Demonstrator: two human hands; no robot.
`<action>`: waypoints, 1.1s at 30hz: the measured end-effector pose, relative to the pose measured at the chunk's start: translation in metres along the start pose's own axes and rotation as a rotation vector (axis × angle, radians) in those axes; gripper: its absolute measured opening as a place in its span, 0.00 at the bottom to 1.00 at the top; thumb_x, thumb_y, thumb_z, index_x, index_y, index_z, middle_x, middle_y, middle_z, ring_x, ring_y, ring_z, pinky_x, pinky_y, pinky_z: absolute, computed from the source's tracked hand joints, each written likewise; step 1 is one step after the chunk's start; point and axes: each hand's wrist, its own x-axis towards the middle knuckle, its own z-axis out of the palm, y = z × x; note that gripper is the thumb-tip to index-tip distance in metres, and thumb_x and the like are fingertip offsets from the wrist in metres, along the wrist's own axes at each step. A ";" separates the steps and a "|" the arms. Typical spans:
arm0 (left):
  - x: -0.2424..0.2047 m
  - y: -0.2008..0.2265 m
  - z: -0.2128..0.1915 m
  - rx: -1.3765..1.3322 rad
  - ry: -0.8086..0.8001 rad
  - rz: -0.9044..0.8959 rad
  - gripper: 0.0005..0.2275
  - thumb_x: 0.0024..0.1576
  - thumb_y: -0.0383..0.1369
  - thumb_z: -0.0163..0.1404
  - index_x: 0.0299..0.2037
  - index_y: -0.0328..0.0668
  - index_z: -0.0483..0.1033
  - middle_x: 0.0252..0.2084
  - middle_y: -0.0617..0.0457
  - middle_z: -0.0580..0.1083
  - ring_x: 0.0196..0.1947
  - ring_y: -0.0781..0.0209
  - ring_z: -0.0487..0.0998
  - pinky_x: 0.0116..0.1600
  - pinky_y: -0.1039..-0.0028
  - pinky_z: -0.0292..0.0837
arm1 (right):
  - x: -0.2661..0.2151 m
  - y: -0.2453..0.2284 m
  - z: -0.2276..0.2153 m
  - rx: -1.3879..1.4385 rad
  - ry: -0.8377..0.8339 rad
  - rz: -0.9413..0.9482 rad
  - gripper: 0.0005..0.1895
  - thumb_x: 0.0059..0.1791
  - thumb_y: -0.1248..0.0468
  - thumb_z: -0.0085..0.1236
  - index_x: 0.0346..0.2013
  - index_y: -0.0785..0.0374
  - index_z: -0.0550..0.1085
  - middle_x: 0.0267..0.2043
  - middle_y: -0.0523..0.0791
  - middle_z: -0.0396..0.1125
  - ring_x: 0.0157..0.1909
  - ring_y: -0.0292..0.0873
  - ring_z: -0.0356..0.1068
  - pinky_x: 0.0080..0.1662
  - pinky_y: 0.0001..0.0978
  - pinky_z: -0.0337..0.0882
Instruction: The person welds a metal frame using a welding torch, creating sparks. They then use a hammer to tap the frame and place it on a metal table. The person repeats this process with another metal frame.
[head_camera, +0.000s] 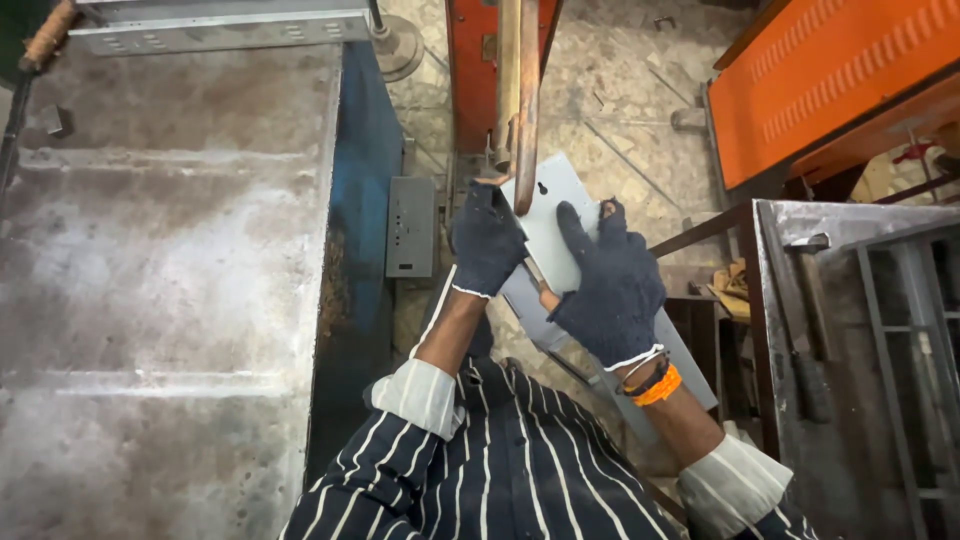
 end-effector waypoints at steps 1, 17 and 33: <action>0.000 0.000 -0.001 0.000 -0.004 0.000 0.12 0.57 0.21 0.50 0.49 0.44 0.75 0.37 0.42 0.76 0.39 0.42 0.79 0.43 0.60 0.73 | -0.001 0.000 0.001 0.001 0.000 0.004 0.49 0.30 0.50 0.73 0.66 0.52 0.69 0.64 0.64 0.60 0.47 0.62 0.69 0.46 0.51 0.71; -0.008 -0.013 0.001 -0.020 0.017 0.088 0.15 0.53 0.21 0.51 0.51 0.40 0.74 0.40 0.41 0.76 0.43 0.42 0.80 0.48 0.62 0.74 | -0.008 0.003 0.005 0.017 0.089 -0.034 0.48 0.30 0.48 0.72 0.65 0.51 0.71 0.64 0.64 0.62 0.45 0.62 0.70 0.45 0.52 0.71; 0.023 -0.023 0.003 -0.001 -0.042 0.024 0.10 0.59 0.22 0.47 0.50 0.38 0.73 0.43 0.37 0.76 0.46 0.37 0.79 0.48 0.58 0.73 | 0.011 0.002 0.017 0.036 0.148 -0.041 0.49 0.29 0.46 0.72 0.65 0.50 0.71 0.64 0.64 0.61 0.47 0.62 0.70 0.46 0.51 0.71</action>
